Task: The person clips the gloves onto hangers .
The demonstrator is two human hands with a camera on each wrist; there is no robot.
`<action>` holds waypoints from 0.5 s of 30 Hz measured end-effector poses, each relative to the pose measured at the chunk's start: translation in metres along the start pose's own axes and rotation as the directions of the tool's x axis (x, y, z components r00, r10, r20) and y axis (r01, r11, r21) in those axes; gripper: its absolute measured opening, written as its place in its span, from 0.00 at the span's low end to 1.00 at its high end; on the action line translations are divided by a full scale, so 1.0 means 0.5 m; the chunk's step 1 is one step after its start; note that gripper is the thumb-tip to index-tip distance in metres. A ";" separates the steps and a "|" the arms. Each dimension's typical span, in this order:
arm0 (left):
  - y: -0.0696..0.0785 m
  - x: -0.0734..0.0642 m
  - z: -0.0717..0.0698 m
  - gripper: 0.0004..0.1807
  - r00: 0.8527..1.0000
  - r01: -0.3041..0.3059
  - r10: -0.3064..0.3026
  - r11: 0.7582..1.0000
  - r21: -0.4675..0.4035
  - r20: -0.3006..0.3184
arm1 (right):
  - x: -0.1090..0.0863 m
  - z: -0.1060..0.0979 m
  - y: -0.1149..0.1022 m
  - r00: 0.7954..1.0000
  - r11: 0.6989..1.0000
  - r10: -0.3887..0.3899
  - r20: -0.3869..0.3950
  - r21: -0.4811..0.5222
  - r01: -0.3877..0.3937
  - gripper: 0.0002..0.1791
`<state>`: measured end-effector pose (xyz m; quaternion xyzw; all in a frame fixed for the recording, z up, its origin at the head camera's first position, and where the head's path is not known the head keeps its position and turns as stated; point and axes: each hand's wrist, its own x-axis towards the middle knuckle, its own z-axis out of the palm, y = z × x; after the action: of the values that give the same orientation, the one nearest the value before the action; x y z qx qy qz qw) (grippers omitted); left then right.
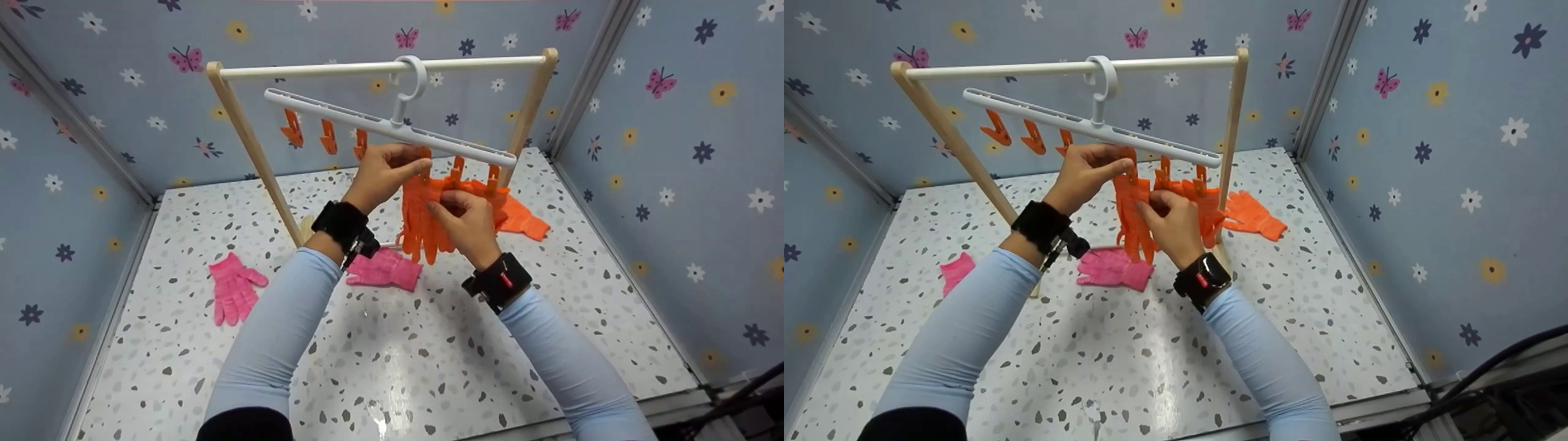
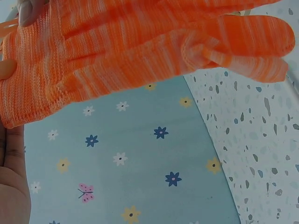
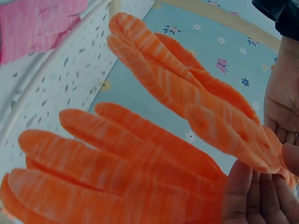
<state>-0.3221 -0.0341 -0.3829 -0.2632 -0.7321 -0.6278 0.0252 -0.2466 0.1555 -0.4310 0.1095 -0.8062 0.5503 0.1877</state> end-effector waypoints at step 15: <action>-0.002 0.001 0.002 0.17 1.000 0.000 0.000 1.000 -0.016 0.005 | -0.008 -0.031 -0.026 0.996 0.997 -0.076 -0.052 -0.006 0.076 0.10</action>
<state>-0.3225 -0.0331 -0.3837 -0.2651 -0.7270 -0.6330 0.0214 -0.2351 0.1648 -0.4169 0.1253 -0.7972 0.5440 0.2299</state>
